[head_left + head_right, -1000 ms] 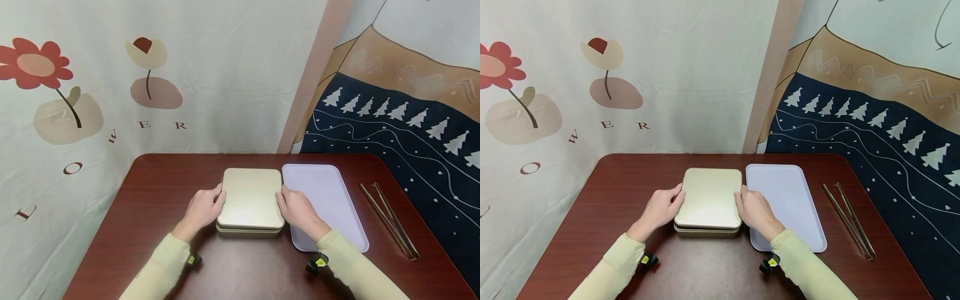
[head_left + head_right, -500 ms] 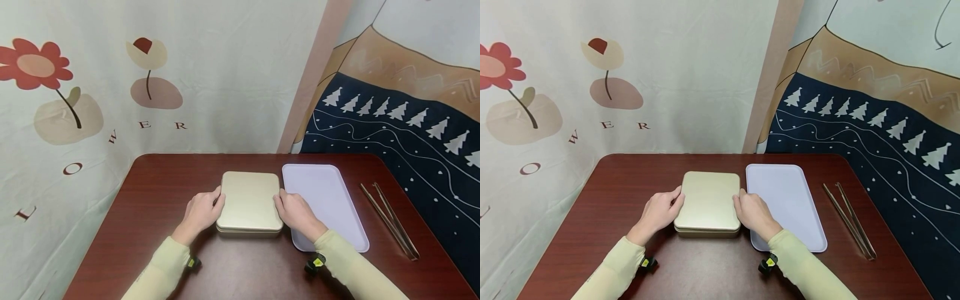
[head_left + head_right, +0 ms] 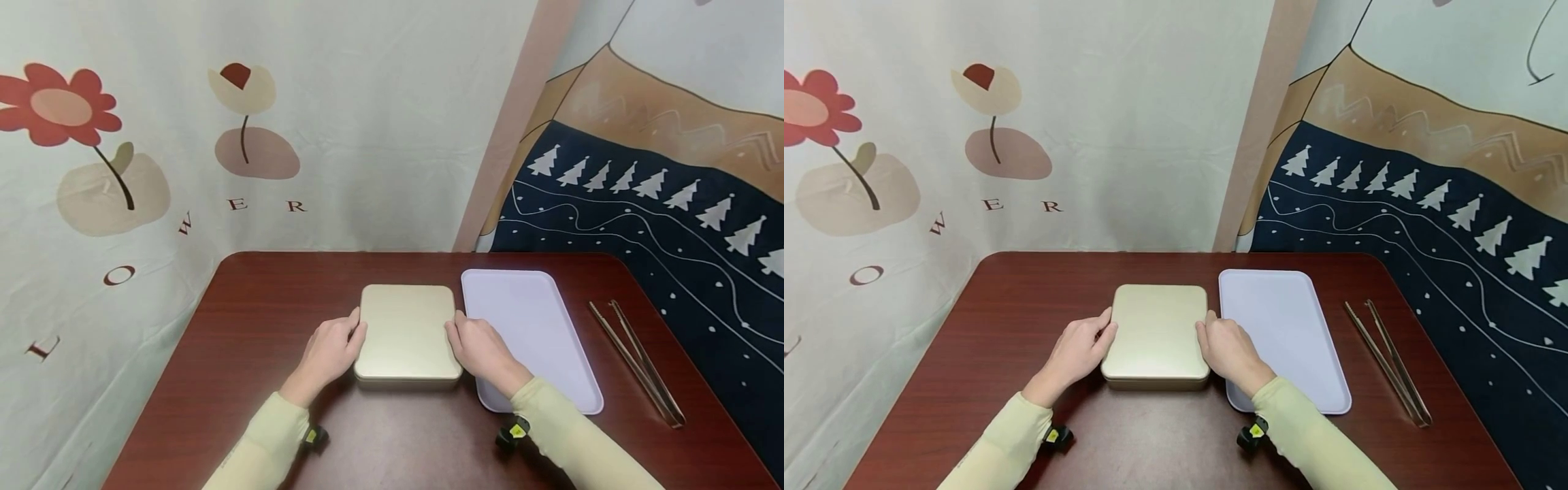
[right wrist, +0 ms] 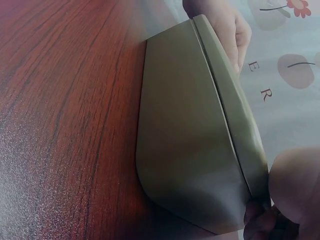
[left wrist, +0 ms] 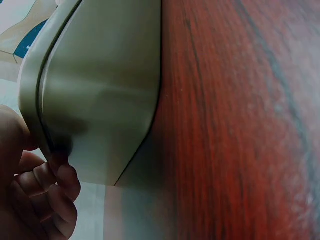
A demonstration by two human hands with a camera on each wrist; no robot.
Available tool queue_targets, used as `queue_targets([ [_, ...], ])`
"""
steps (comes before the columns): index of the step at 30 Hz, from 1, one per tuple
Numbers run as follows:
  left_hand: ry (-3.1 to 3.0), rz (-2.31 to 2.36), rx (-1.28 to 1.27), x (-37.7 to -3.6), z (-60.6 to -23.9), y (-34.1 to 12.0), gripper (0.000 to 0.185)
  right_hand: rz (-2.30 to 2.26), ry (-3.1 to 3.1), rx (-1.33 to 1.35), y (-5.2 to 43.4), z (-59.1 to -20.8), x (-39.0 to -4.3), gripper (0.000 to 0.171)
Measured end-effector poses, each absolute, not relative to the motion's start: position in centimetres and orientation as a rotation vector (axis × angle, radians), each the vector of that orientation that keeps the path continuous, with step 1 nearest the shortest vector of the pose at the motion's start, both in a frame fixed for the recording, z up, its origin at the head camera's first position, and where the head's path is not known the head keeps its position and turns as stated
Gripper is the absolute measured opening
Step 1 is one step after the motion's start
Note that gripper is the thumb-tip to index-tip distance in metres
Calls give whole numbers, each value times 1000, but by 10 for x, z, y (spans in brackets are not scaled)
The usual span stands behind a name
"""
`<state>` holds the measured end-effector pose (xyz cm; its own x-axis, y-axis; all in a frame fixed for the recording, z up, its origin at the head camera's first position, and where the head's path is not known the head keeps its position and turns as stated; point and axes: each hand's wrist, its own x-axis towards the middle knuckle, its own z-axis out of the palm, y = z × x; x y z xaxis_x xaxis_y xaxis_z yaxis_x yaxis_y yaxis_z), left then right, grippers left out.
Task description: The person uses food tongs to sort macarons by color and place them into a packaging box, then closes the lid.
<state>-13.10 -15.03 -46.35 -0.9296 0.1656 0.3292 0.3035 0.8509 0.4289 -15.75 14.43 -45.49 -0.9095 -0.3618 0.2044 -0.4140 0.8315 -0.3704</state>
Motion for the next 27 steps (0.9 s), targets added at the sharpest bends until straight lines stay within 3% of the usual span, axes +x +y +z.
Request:
queue_targets([
  [8, -2752, -722, -372, -132, -464, -152, 44, 651, -2876, 618, 147, -455, -159, 29],
  [12, -2742, -642, -331, -138, -458, -155, 54, 628, -2864, 586, 148, -453, -162, 44],
  [20, -2898, -328, -430, -159, -434, -141, 104, 489, -2891, 685, 135, -440, -172, 84],
  [27, -3037, -256, -514, -170, -438, -119, 110, 361, -3020, 776, 120, -439, -180, 94],
])
